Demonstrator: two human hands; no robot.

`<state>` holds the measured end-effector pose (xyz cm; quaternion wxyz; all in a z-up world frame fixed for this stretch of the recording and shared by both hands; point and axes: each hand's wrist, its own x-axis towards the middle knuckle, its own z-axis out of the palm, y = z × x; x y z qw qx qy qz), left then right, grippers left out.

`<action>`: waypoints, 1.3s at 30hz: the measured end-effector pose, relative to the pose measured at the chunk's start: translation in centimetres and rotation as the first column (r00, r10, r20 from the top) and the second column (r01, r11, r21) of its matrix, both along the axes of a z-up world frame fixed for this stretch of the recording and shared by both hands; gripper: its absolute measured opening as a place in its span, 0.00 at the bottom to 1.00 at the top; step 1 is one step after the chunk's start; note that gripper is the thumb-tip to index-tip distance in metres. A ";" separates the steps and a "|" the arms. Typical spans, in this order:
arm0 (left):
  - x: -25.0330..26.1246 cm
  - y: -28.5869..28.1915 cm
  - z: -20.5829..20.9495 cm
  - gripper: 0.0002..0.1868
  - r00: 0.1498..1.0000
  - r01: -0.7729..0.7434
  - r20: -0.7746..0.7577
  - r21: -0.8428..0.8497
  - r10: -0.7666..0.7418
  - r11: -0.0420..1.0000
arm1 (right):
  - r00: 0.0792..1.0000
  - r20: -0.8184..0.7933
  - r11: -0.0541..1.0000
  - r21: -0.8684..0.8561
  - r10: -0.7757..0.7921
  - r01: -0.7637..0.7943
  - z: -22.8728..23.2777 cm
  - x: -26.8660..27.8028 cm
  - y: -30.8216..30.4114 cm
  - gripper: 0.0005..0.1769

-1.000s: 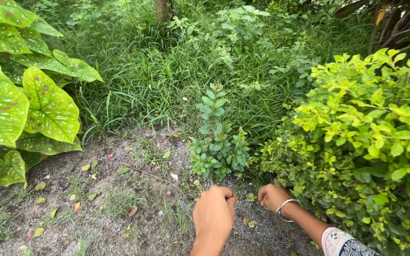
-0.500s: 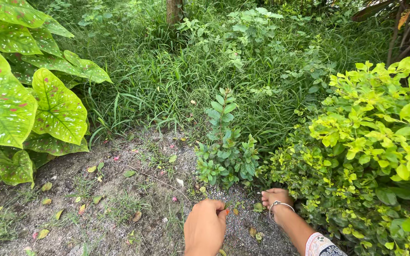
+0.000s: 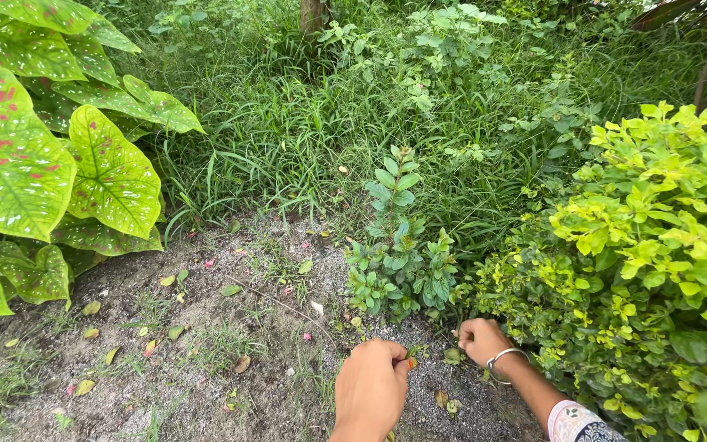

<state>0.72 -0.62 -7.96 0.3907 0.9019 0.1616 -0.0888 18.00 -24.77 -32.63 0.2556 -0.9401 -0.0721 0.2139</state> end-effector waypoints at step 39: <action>1.4 -1.5 -0.3 0.06 0.983 -0.179 0.066 0.103 0.173 0.978 | 0.704 -0.702 0.706 0.552 0.106 0.444 21.5 -6.7 6.2 0.18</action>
